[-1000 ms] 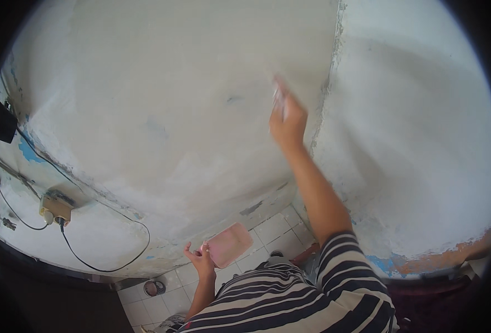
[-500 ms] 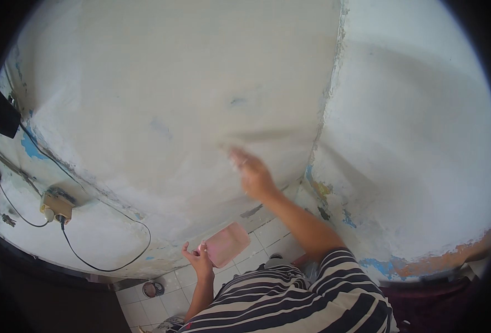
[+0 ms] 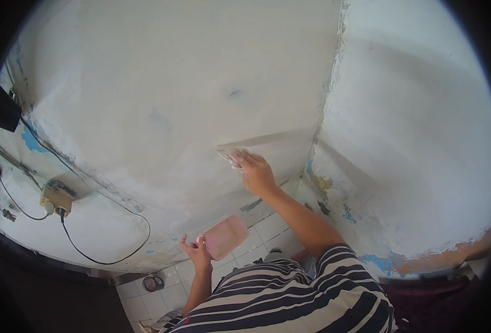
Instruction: The person applies plaster to a wall corner with a putty knife.
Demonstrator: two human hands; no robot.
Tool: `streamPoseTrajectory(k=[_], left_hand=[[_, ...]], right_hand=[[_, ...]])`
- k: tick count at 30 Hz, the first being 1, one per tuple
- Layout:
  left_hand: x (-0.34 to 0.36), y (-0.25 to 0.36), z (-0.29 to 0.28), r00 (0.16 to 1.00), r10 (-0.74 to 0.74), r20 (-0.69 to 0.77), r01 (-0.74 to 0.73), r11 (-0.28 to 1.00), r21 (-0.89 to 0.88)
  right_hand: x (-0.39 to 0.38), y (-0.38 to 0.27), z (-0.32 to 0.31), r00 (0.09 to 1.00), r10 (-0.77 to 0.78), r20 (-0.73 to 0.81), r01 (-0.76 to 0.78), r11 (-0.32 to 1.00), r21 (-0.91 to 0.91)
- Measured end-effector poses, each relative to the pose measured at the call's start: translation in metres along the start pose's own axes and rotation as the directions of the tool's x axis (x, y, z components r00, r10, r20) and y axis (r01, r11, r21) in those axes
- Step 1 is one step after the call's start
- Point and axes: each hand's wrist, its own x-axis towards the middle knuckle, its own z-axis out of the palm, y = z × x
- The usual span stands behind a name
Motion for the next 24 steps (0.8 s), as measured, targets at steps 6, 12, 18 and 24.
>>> streamPoseTrajectory(k=[6,12,18,24], left_hand=[[-0.007,-0.007,-0.003,1.000,-0.017,0.021,0.017,1.000,0.001],[-0.013,-0.011,-0.004,0.998,-0.040,0.046,0.039,0.999,0.027],[-0.009,-0.005,-0.007,0.999,-0.048,0.001,0.048,0.999,0.011],[-0.011,-0.006,-0.012,0.999,-0.050,-0.022,0.050,0.998,0.027]], right_hand=[[0.115,0.033,-0.088,0.895,0.177,-0.409,-0.136,0.982,0.128],[0.147,0.067,-0.074,0.904,-0.052,-0.424,-0.001,0.992,-0.123],[-0.035,0.013,0.021,0.954,0.148,0.261,-0.154,0.988,0.002],[0.092,0.014,-0.063,0.900,0.185,-0.395,-0.158,0.982,0.098]])
